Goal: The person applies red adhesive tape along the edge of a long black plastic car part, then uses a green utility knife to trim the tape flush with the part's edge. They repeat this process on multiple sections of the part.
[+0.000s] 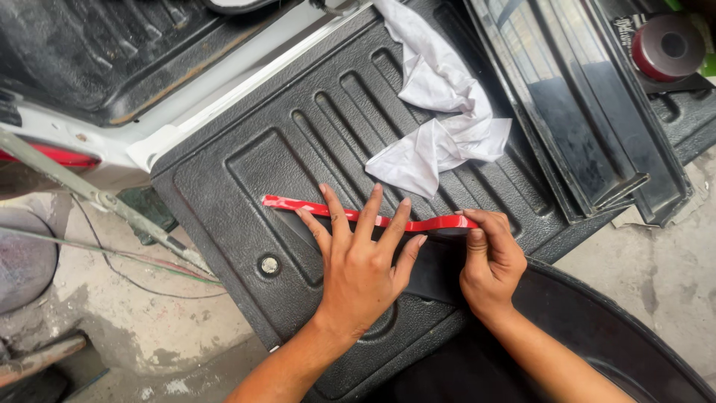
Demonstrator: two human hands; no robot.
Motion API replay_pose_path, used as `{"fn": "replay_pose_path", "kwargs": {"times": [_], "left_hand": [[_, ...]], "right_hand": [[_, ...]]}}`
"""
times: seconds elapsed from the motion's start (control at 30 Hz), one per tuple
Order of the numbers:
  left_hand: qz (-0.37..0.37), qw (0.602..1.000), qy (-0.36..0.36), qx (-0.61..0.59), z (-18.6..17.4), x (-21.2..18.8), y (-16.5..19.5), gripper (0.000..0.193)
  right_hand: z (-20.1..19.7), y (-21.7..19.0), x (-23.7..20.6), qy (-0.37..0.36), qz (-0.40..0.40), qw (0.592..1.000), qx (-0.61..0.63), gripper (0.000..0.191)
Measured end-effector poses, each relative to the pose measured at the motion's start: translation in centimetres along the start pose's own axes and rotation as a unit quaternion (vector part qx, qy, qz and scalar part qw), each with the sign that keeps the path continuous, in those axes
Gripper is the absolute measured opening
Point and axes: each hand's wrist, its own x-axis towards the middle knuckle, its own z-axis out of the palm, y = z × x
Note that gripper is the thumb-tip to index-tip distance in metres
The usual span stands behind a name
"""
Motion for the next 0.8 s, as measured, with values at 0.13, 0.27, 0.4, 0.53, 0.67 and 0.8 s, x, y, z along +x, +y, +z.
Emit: {"fn": "replay_pose_path", "kwargs": {"times": [0.13, 0.27, 0.4, 0.53, 0.67, 0.8], "left_hand": [[0.0, 1.0, -0.002, -0.019, 0.6, 0.7, -0.4, 0.042], [-0.036, 0.995, -0.018, -0.09, 1.4, 1.1, -1.7, 0.039], [-0.056, 0.991, -0.011, -0.122, 1.7, 0.9, -2.2, 0.038], [-0.029, 0.992, 0.03, -0.117, 1.6, 0.9, -1.9, 0.036], [-0.007, 0.993, 0.035, -0.113, 1.5, 1.2, -1.8, 0.031], [-0.007, 0.993, 0.033, -0.113, 1.7, 1.0, -2.0, 0.027]], "right_hand": [[-0.2, 0.8, -0.3, 0.013, 0.051, 0.996, 0.076, 0.019], [-0.8, 1.2, -0.1, -0.05, 0.113, 0.986, 0.11, 0.021], [-1.5, 1.4, 0.8, -0.111, 0.144, 0.973, 0.14, 0.021], [-2.7, 1.2, 1.3, -0.136, 0.173, 0.965, 0.14, 0.023], [-2.9, 1.0, 1.2, -0.1, 0.153, 0.974, 0.135, 0.023], [-2.0, 0.7, 1.2, -0.074, 0.134, 0.976, 0.154, 0.022]]}}
